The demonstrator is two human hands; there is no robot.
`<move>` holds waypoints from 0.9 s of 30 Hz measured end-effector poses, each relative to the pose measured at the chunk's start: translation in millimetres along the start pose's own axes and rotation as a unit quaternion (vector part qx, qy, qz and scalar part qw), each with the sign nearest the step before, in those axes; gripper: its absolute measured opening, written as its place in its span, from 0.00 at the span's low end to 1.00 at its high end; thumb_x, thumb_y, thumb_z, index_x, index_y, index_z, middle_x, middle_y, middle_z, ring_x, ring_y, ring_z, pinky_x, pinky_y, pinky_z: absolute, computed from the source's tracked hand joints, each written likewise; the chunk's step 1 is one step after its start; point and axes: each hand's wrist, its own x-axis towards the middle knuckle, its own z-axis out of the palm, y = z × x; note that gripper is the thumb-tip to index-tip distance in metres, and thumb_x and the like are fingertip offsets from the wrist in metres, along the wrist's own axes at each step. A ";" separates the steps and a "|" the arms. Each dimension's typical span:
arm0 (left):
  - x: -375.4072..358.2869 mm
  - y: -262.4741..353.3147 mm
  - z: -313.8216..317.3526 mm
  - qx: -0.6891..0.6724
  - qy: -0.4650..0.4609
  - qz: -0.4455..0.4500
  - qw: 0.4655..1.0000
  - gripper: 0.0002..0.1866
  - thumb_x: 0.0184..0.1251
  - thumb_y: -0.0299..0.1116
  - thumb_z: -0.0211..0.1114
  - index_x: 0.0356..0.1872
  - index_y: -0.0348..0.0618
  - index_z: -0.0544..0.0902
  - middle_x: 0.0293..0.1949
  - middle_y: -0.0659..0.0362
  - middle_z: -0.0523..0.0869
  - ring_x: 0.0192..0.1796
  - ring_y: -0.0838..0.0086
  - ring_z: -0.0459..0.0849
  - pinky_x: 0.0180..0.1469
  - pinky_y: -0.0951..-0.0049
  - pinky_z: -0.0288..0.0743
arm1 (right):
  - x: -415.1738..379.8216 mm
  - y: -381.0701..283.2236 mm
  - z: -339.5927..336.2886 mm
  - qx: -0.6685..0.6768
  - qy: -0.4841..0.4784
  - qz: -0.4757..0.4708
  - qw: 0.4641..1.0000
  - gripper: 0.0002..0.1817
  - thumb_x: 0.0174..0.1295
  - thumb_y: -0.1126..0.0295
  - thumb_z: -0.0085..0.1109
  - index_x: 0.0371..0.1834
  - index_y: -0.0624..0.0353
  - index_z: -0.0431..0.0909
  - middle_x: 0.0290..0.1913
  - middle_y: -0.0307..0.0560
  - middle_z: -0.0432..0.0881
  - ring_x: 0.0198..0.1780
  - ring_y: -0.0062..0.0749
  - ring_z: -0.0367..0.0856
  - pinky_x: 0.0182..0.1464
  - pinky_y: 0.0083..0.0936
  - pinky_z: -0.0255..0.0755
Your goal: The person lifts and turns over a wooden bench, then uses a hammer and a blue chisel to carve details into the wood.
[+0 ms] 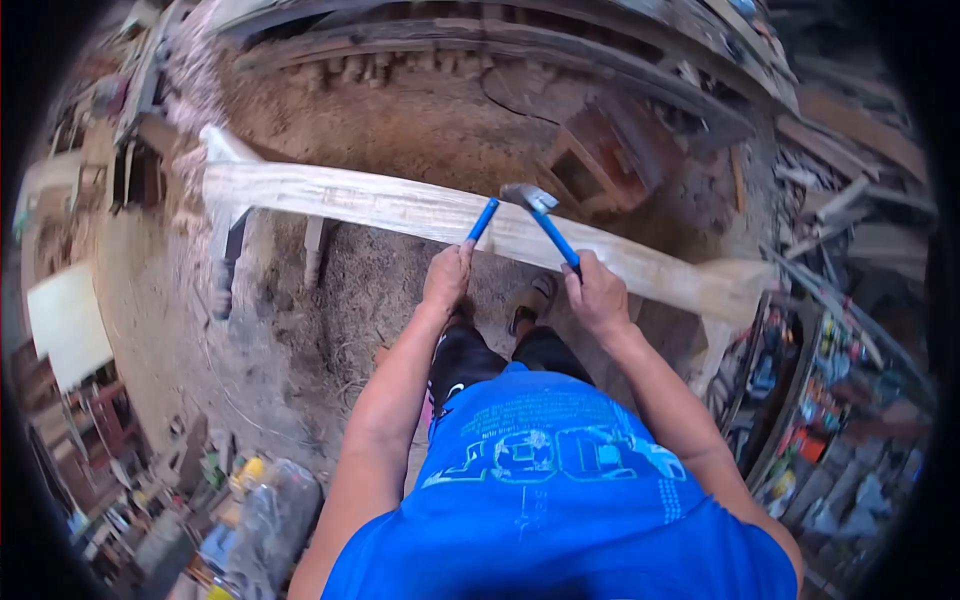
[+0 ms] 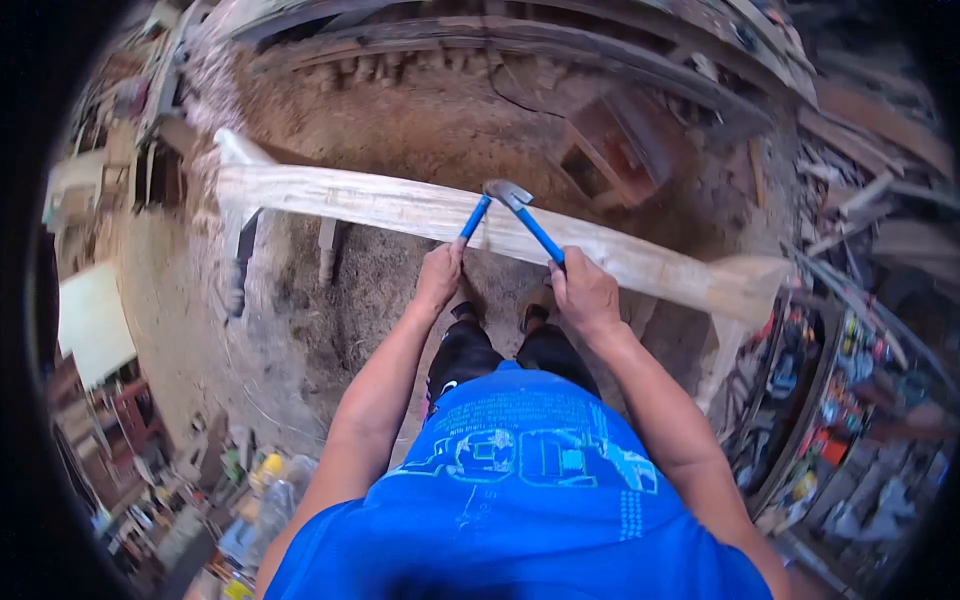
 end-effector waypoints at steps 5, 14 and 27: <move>15.5 45.3 -38.7 -0.029 -0.039 0.063 0.997 0.26 0.77 0.47 0.48 0.27 0.33 0.79 0.26 0.37 0.80 0.34 0.39 0.80 0.36 0.47 0.69 | -48.6 2.1 -8.5 0.155 0.106 0.086 0.978 0.08 0.64 0.66 0.59 0.37 0.58 0.73 0.29 0.59 0.80 0.32 0.60 0.80 0.32 0.46 0.72; 41.6 94.7 -44.5 -0.084 -0.113 0.091 0.986 0.28 0.79 0.49 0.48 0.22 0.36 0.75 0.17 0.64 0.68 0.23 0.80 0.65 0.25 0.72 0.60 | -129.2 25.8 22.2 0.256 0.116 0.370 0.886 0.18 0.65 0.56 0.56 0.35 0.63 0.70 0.27 0.64 0.79 0.34 0.61 0.81 0.35 0.48 0.70; -66.6 224.2 155.7 -0.088 -0.324 0.029 0.942 0.24 0.77 0.49 0.51 0.29 0.39 0.79 0.14 0.68 0.67 0.15 0.84 0.63 0.18 0.77 0.55 | -254.2 187.5 -48.1 0.239 0.243 0.454 0.823 0.17 0.64 0.54 0.56 0.38 0.59 0.72 0.29 0.63 0.80 0.37 0.64 0.80 0.36 0.52 0.71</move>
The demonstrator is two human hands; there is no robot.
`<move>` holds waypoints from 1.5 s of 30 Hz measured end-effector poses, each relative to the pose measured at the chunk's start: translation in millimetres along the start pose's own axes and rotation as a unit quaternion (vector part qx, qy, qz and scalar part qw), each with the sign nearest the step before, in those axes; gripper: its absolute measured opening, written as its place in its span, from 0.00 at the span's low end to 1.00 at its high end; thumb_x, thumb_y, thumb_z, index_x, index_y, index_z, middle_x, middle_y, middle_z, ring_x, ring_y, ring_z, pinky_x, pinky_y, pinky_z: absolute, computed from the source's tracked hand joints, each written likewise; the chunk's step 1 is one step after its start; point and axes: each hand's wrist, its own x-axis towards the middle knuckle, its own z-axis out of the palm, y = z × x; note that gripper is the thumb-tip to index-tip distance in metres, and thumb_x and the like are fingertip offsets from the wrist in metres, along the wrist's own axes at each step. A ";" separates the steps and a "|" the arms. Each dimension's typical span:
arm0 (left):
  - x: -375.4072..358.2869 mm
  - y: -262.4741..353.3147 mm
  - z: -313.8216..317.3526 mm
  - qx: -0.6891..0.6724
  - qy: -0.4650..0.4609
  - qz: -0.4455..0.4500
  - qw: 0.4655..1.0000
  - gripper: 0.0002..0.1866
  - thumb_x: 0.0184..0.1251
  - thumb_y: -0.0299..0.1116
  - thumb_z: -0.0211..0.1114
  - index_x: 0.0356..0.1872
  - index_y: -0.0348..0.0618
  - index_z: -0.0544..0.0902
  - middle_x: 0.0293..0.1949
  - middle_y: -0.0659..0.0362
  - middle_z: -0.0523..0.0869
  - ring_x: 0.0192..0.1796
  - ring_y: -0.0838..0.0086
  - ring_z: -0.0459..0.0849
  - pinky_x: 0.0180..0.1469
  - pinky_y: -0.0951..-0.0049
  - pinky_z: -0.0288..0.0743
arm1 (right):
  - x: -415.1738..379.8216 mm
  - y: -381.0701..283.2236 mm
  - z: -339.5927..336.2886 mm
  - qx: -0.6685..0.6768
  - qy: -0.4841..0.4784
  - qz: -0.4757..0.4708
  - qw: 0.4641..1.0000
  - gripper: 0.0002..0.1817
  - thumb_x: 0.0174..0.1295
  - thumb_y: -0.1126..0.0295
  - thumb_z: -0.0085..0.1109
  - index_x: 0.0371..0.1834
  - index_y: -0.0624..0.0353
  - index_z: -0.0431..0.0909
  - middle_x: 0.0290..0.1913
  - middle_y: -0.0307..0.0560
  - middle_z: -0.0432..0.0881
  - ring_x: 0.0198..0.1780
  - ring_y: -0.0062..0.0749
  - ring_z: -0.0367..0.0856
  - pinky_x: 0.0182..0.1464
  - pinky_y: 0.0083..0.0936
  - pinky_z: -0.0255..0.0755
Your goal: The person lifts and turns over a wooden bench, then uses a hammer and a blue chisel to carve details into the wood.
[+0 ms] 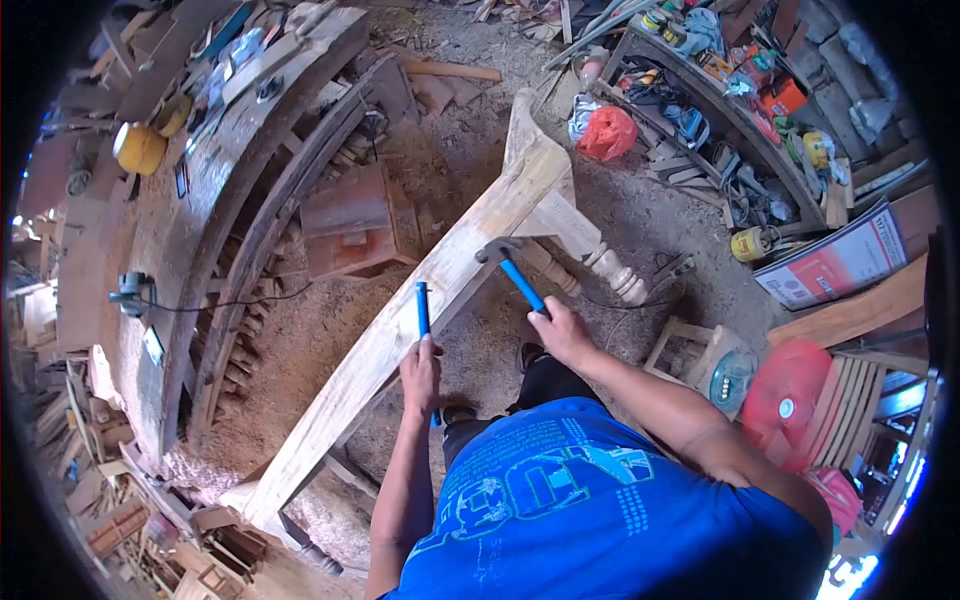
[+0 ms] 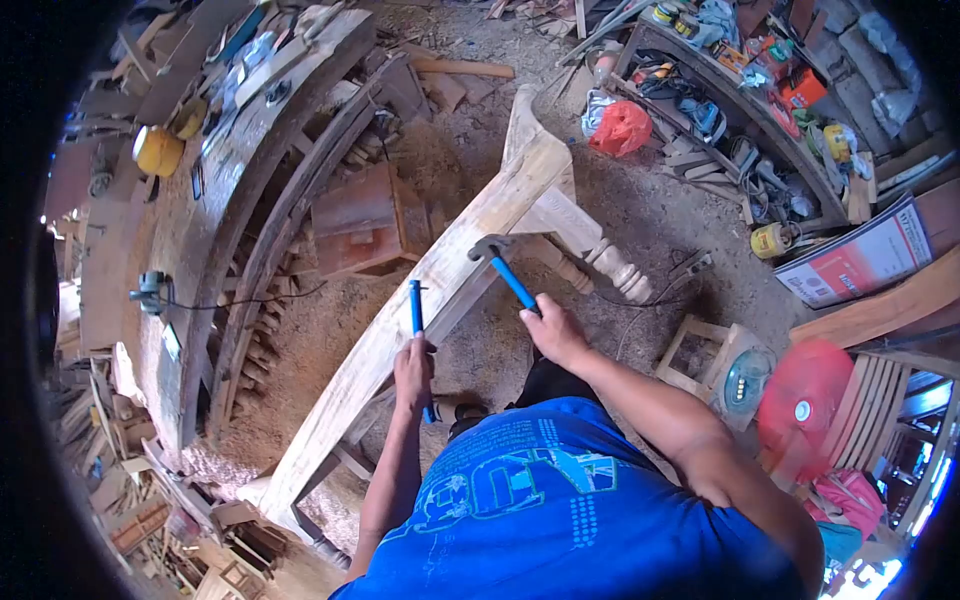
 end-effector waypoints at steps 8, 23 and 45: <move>53.8 71.0 97.1 0.039 -0.036 0.090 0.995 0.24 0.78 0.51 0.49 0.30 0.39 0.78 0.14 0.67 0.69 0.16 0.83 0.64 0.19 0.76 0.58 | 54.5 47.7 -86.7 -0.005 0.051 0.065 0.997 0.19 0.66 0.52 0.53 0.37 0.60 0.72 0.29 0.63 0.81 0.36 0.64 0.80 0.37 0.51 0.71; 168.6 108.9 155.7 0.139 -0.103 0.111 0.979 0.31 0.77 0.55 0.48 0.24 0.35 0.78 0.16 0.56 0.73 0.22 0.72 0.72 0.28 0.67 0.66 | 59.5 47.9 -76.7 0.034 0.086 0.124 0.988 0.15 0.68 0.60 0.56 0.34 0.62 0.71 0.21 0.48 0.72 0.24 0.35 0.72 0.31 0.36 0.66; 205.2 118.6 150.1 0.244 -0.105 0.174 0.948 0.31 0.76 0.55 0.48 0.24 0.35 0.78 0.20 0.52 0.79 0.26 0.68 0.78 0.34 0.64 0.72 | 82.1 19.2 -75.7 0.051 0.130 0.095 0.986 0.17 0.68 0.54 0.55 0.36 0.59 0.70 0.25 0.58 0.80 0.31 0.58 0.81 0.31 0.46 0.70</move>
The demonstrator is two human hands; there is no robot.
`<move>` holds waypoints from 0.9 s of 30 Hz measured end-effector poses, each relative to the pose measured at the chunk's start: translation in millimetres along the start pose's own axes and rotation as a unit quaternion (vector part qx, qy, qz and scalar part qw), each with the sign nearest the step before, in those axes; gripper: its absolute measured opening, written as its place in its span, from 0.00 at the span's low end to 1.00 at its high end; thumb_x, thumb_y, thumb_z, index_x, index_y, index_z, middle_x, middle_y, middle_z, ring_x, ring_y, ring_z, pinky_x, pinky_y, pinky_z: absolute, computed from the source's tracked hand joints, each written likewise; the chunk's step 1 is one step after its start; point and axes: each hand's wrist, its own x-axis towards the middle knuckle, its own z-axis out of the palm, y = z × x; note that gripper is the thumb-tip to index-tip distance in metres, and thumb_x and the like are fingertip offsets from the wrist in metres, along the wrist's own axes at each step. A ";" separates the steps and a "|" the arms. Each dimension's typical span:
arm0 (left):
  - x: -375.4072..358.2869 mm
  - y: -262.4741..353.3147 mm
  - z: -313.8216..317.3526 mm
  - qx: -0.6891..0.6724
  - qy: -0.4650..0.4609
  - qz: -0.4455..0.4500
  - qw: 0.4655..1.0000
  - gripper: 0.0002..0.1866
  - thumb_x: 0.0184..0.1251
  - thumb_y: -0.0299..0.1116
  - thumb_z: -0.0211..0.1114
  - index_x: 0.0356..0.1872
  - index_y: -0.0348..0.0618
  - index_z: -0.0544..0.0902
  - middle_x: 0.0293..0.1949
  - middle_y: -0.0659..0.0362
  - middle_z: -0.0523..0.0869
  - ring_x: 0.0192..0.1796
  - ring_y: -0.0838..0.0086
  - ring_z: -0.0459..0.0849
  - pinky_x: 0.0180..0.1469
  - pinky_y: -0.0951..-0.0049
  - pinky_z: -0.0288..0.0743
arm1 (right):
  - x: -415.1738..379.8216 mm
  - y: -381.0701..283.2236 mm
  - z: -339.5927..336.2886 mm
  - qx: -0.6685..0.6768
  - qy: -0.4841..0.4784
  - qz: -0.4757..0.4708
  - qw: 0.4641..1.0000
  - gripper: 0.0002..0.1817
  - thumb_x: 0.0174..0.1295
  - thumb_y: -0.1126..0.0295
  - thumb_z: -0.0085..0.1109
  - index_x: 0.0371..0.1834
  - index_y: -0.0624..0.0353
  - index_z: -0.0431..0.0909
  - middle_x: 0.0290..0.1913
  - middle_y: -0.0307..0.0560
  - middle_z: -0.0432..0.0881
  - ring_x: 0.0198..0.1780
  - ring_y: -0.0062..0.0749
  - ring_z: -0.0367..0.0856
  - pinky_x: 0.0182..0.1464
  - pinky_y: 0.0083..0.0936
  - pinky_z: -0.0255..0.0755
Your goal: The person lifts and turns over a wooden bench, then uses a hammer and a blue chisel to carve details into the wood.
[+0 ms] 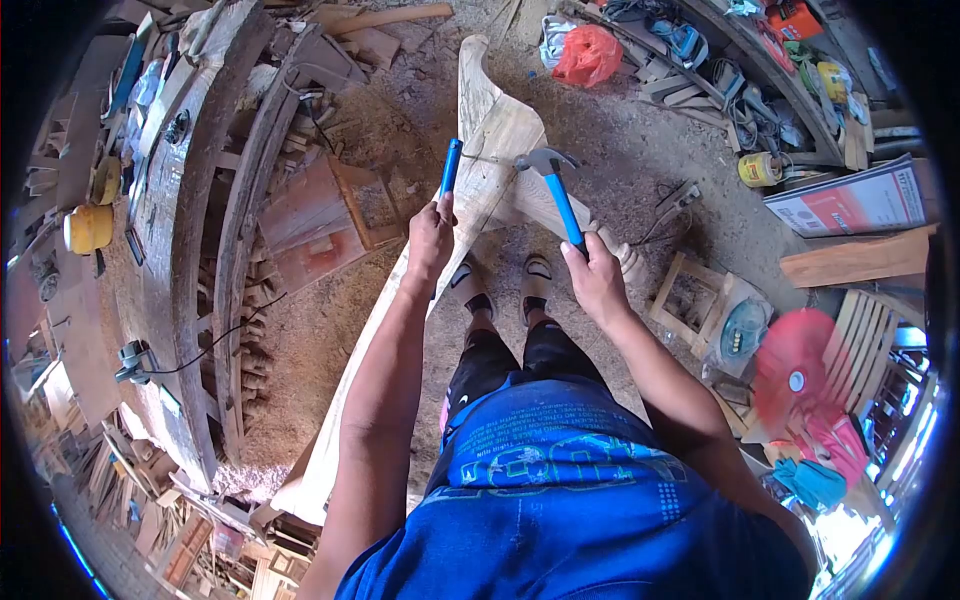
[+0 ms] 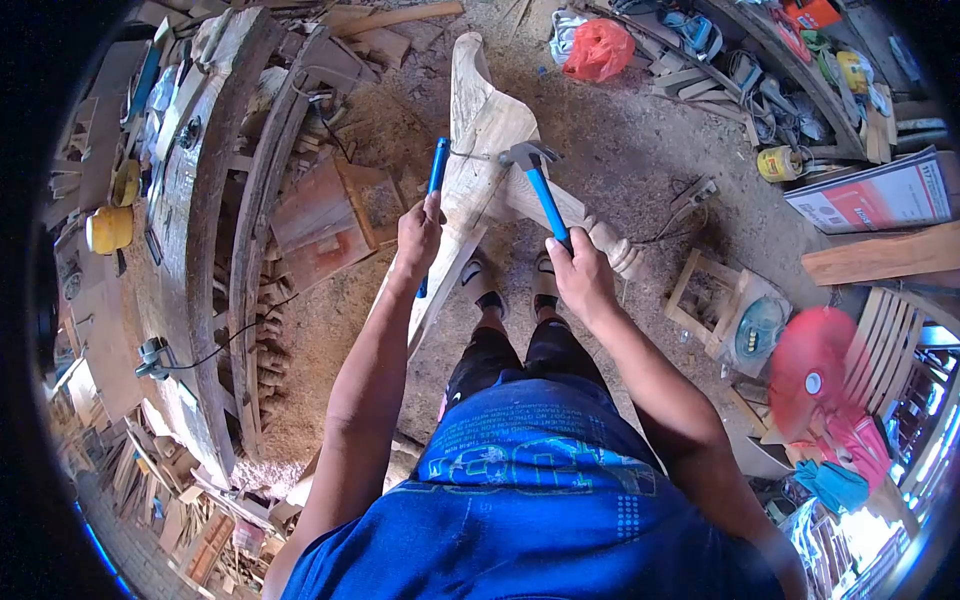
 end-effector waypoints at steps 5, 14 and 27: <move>0.9 -0.5 -1.0 0.012 -0.007 0.003 1.000 0.32 0.76 0.56 0.47 0.24 0.35 0.78 0.20 0.51 0.79 0.26 0.67 0.78 0.35 0.64 0.72 | 5.2 -6.6 0.5 -0.015 -0.005 0.000 1.000 0.17 0.69 0.55 0.55 0.36 0.58 0.70 0.24 0.57 0.79 0.30 0.58 0.81 0.30 0.47 0.69; 3.8 -1.2 -0.9 0.044 0.005 0.009 0.999 0.32 0.76 0.55 0.47 0.23 0.35 0.77 0.20 0.48 0.78 0.26 0.62 0.79 0.34 0.61 0.72 | 11.5 -16.0 1.6 -0.026 -0.009 -0.013 1.000 0.16 0.69 0.55 0.54 0.36 0.58 0.70 0.23 0.57 0.79 0.30 0.60 0.81 0.30 0.48 0.70; 6.2 -2.2 0.2 0.112 0.027 0.067 0.991 0.26 0.77 0.46 0.49 0.30 0.29 0.78 0.27 0.34 0.79 0.36 0.37 0.80 0.38 0.49 0.72 | 60.9 -70.2 4.9 -0.145 0.074 -0.256 0.953 0.10 0.66 0.64 0.58 0.38 0.58 0.71 0.23 0.54 0.80 0.26 0.55 0.81 0.28 0.44 0.74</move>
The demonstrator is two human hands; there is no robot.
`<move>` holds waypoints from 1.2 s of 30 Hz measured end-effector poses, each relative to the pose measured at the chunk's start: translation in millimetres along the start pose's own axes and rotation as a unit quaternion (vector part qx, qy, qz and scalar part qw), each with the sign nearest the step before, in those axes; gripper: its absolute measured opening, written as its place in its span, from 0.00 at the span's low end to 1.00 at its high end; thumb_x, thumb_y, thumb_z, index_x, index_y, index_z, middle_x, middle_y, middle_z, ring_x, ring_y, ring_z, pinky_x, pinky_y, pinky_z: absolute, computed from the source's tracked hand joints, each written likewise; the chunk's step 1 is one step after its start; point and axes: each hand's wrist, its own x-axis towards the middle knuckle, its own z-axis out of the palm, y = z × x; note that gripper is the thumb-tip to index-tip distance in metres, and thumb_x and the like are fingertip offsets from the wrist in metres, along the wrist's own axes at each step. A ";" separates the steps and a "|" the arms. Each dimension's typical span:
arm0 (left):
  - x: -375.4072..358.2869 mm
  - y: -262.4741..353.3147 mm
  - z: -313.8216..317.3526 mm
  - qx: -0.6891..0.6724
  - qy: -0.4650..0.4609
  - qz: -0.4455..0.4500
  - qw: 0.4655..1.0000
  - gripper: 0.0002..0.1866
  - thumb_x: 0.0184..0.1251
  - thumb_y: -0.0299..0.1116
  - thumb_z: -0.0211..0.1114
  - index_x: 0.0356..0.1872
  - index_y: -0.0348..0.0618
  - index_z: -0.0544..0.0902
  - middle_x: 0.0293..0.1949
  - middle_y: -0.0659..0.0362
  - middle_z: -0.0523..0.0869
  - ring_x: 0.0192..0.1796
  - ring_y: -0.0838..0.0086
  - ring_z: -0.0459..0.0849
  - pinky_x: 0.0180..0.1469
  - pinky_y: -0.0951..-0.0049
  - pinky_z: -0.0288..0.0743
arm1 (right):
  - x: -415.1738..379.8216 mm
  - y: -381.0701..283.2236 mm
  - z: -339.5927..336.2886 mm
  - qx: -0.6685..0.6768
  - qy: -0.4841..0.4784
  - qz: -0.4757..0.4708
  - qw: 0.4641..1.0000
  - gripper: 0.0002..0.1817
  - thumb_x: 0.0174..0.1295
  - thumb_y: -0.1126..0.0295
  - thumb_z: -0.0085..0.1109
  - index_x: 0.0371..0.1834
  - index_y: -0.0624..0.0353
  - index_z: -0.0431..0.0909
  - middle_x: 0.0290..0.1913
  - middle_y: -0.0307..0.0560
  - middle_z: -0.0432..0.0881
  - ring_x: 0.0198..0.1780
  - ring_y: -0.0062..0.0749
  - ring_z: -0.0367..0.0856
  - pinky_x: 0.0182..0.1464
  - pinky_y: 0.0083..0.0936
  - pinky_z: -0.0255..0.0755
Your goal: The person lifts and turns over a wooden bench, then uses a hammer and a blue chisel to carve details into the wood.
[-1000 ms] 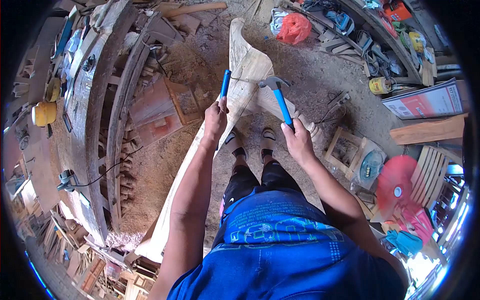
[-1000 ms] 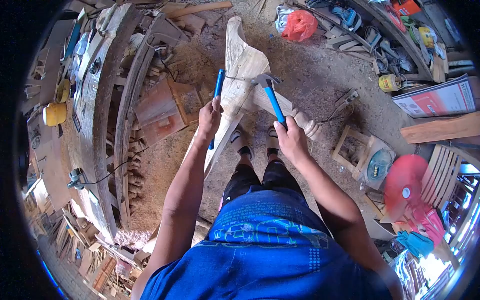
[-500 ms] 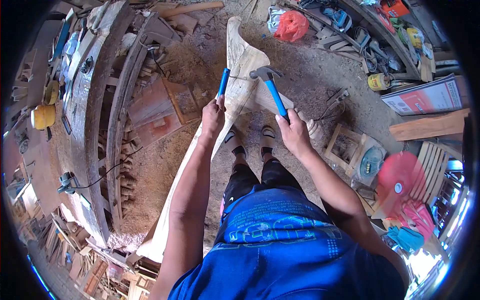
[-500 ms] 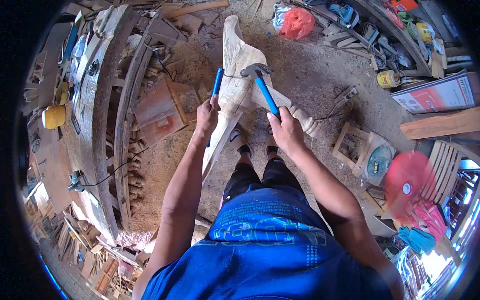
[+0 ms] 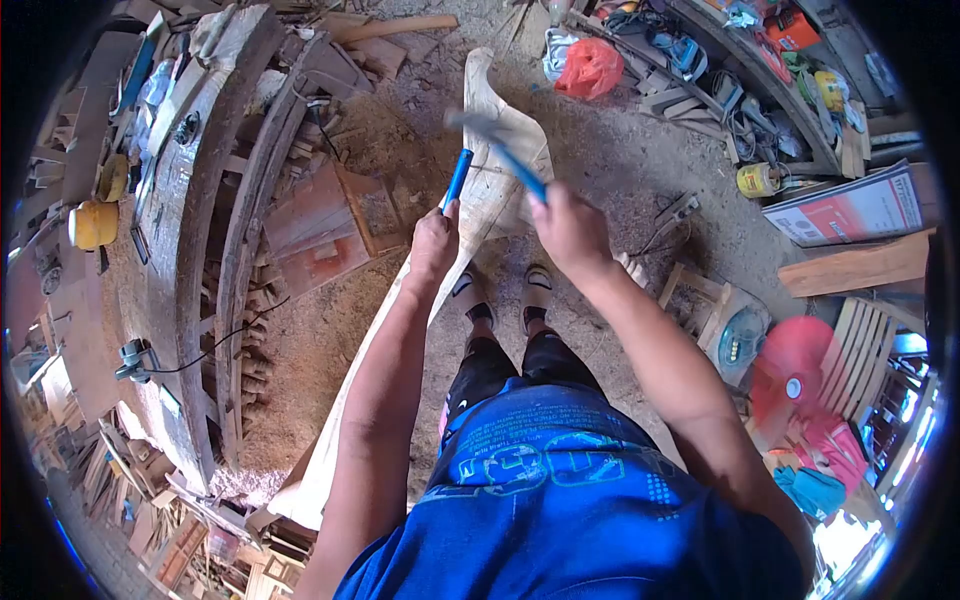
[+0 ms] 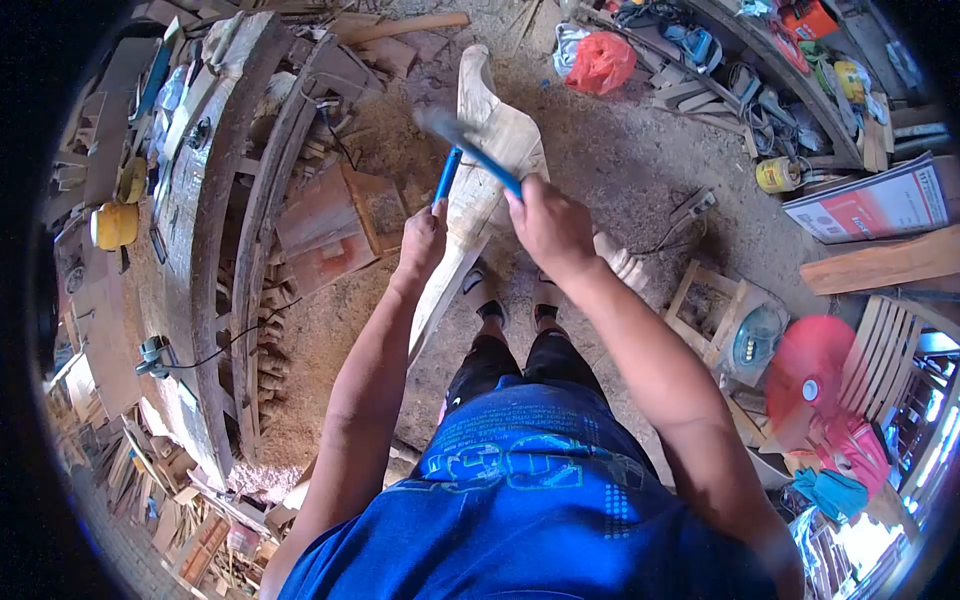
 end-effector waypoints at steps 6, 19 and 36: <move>-2.2 0.3 -3.4 -0.006 0.002 0.012 1.000 0.29 0.76 0.48 0.51 0.24 0.28 0.78 0.27 0.33 0.80 0.36 0.37 0.80 0.39 0.46 0.73 | 0.8 -12.1 -4.6 -0.002 0.056 -0.047 0.997 0.12 0.66 0.62 0.58 0.34 0.56 0.68 0.23 0.53 0.80 0.25 0.53 0.81 0.25 0.44 0.74; 4.3 -8.7 -1.3 -0.010 -0.012 0.010 1.000 0.28 0.76 0.48 0.50 0.26 0.29 0.77 0.26 0.34 0.80 0.35 0.38 0.80 0.38 0.48 0.72 | -3.9 -15.7 12.0 -0.045 0.028 -0.016 0.998 0.11 0.67 0.61 0.55 0.38 0.57 0.68 0.25 0.54 0.82 0.27 0.55 0.83 0.27 0.46 0.76; 24.7 23.0 4.3 -0.161 -0.039 -0.055 0.985 0.33 0.76 0.55 0.47 0.21 0.34 0.79 0.18 0.48 0.79 0.24 0.61 0.79 0.33 0.60 0.73 | -55.5 31.7 -21.0 0.079 0.000 0.189 0.979 0.10 0.64 0.66 0.59 0.40 0.60 0.72 0.28 0.61 0.80 0.33 0.62 0.80 0.33 0.48 0.71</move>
